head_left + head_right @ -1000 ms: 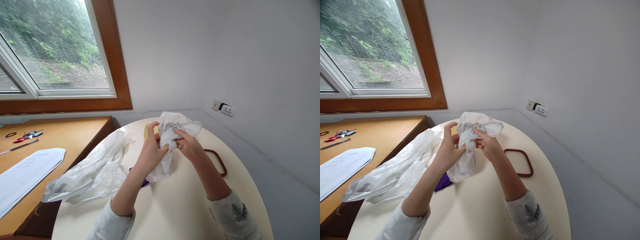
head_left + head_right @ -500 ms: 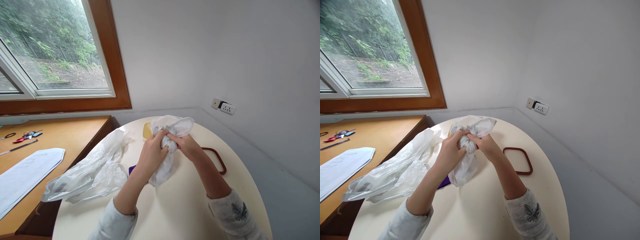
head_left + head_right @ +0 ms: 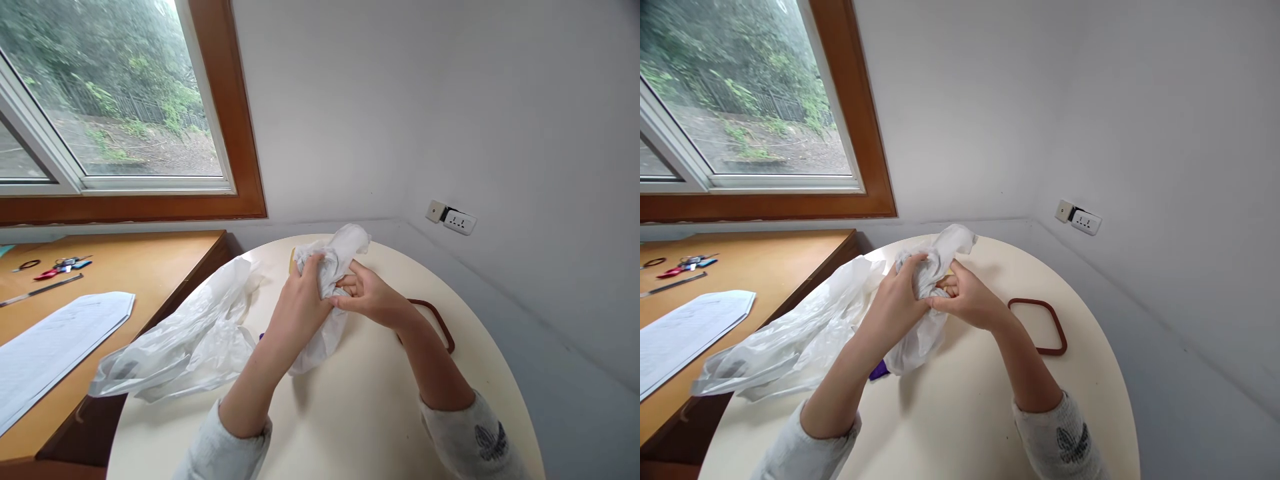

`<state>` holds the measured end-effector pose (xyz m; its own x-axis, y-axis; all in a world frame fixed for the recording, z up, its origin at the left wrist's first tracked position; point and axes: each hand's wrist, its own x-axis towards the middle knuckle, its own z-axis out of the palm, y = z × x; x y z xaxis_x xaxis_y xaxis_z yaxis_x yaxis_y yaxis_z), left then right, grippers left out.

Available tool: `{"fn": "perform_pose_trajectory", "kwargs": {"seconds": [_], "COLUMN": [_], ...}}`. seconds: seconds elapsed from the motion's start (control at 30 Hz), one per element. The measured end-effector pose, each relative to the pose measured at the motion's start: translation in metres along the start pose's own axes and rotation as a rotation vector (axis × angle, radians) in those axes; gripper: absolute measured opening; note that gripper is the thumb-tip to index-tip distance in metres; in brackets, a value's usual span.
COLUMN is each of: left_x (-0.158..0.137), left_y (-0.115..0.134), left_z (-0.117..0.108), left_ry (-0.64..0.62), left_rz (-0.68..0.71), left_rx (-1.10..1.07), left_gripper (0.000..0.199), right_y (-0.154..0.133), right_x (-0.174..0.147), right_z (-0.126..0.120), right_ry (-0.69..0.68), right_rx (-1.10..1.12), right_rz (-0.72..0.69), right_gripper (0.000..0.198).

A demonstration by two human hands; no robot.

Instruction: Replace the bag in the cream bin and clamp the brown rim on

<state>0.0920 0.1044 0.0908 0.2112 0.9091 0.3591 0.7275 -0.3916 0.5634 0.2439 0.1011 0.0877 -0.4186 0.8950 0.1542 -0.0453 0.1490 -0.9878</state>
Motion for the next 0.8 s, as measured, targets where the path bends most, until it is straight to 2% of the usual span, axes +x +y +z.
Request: {"fn": "perform_pose_trajectory", "kwargs": {"seconds": [0.13, 0.3, 0.4, 0.5, 0.6, 0.8], "left_x": [-0.004, -0.006, -0.005, -0.005, -0.005, -0.003], "left_y": [0.002, 0.003, 0.003, 0.0, -0.004, -0.002], "left_z": [-0.004, -0.004, -0.004, -0.005, -0.006, -0.014], "left_ry": [-0.013, -0.055, -0.11, -0.136, -0.161, -0.28], "left_rz": [-0.042, -0.041, -0.05, -0.062, -0.015, 0.107], "left_rx": [0.002, 0.033, 0.043, 0.024, -0.047, -0.31], "left_gripper": [0.075, 0.067, 0.062, 0.062, 0.061, 0.04], "right_y": [0.0, -0.002, -0.005, -0.005, -0.004, -0.005], "right_x": [-0.006, -0.009, -0.01, -0.01, -0.01, -0.009], "right_z": [-0.003, 0.006, 0.014, 0.018, 0.019, 0.023], "right_ry": [0.017, 0.236, 0.312, 0.318, 0.324, 0.35], "right_rx": [-0.185, -0.614, -0.809, -0.879, -0.905, -0.944], "right_rz": [0.028, -0.011, -0.055, -0.059, -0.063, -0.133], "right_gripper": [0.031, 0.005, 0.017, 0.019, 0.019, 0.014]}}
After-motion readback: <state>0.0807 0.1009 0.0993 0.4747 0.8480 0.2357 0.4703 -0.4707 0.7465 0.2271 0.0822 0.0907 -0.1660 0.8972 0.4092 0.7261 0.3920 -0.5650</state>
